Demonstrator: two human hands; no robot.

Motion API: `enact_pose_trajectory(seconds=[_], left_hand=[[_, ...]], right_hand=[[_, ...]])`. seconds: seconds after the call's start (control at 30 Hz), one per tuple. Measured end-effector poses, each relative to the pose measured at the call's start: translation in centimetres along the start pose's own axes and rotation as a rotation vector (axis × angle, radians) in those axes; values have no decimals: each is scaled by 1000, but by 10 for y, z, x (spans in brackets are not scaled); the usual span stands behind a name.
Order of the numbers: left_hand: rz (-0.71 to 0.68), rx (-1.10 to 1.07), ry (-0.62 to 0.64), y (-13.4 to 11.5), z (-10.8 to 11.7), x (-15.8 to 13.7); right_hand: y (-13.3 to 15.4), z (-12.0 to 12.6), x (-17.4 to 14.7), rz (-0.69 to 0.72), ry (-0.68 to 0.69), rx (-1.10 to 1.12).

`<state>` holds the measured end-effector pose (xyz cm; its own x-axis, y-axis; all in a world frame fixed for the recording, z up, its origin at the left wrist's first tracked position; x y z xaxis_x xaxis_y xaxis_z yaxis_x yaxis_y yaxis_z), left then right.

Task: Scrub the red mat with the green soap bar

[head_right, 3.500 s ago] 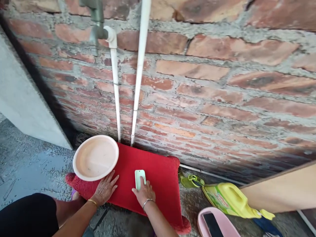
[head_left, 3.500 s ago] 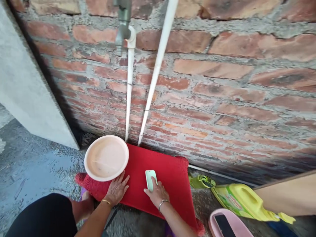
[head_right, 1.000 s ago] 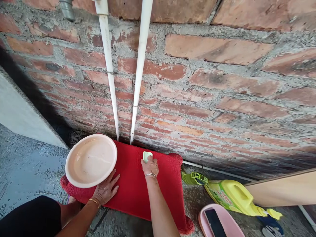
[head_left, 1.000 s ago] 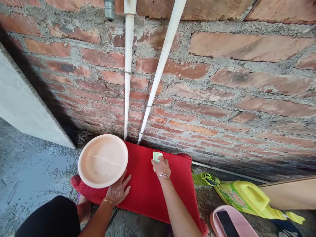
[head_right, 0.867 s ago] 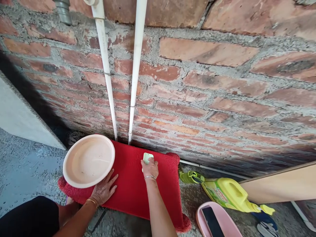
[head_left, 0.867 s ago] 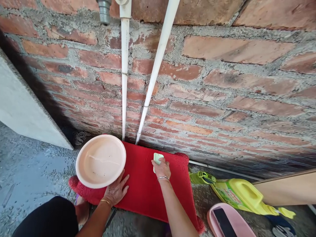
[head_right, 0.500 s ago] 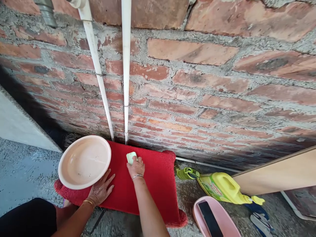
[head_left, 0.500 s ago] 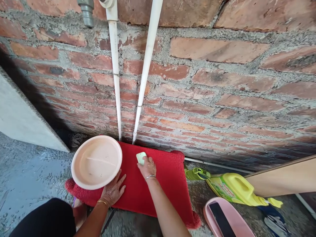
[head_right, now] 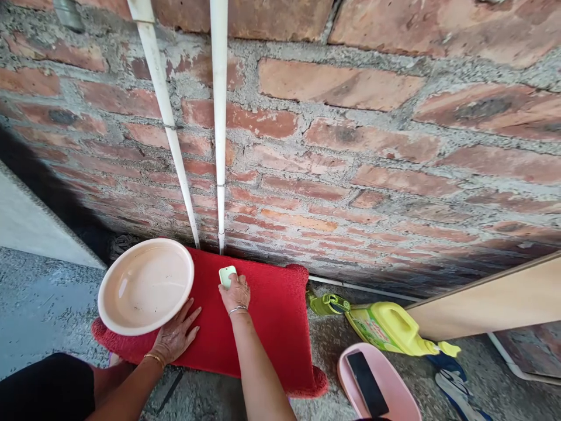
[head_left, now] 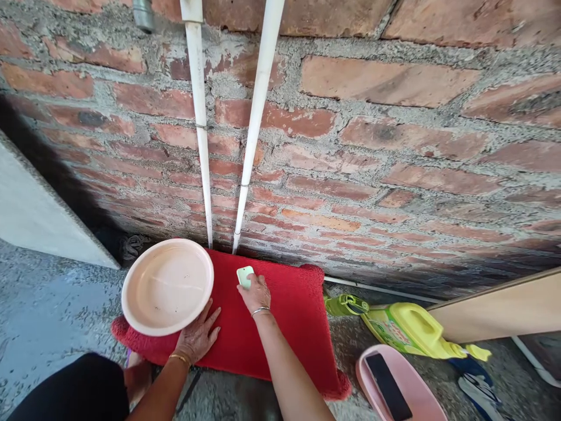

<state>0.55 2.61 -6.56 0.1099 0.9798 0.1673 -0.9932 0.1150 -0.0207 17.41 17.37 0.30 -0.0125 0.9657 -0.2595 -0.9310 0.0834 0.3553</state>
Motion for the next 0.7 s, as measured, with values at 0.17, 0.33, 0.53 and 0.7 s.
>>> enact_pose_trajectory(seconds=[0.17, 0.33, 0.53, 0.7], left_hand=[[1, 5, -34, -1, 2, 0], [-14, -13, -40, -1, 3, 1], [-29, 0, -31, 0, 4, 1], [-23, -27, -19, 1, 0, 0]], right_hand=[[-47, 21, 0, -131, -6, -28], [-120, 42, -7, -385, -100, 46], [-63, 15, 5, -113, -124, 37], [-57, 13, 14, -11, -80, -35]])
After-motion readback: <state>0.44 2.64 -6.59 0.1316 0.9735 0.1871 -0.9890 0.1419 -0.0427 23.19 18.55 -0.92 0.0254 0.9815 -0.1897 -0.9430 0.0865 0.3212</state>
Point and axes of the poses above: each hand's wrist, its own x-axis towards the middle knuckle, its own z-axis out of the back of the hand, y = z × x, the point moved 6 cm from there along x, towards the middle knuckle, and after that the axes turned 5 degrees about x, right-handed, at the moved point
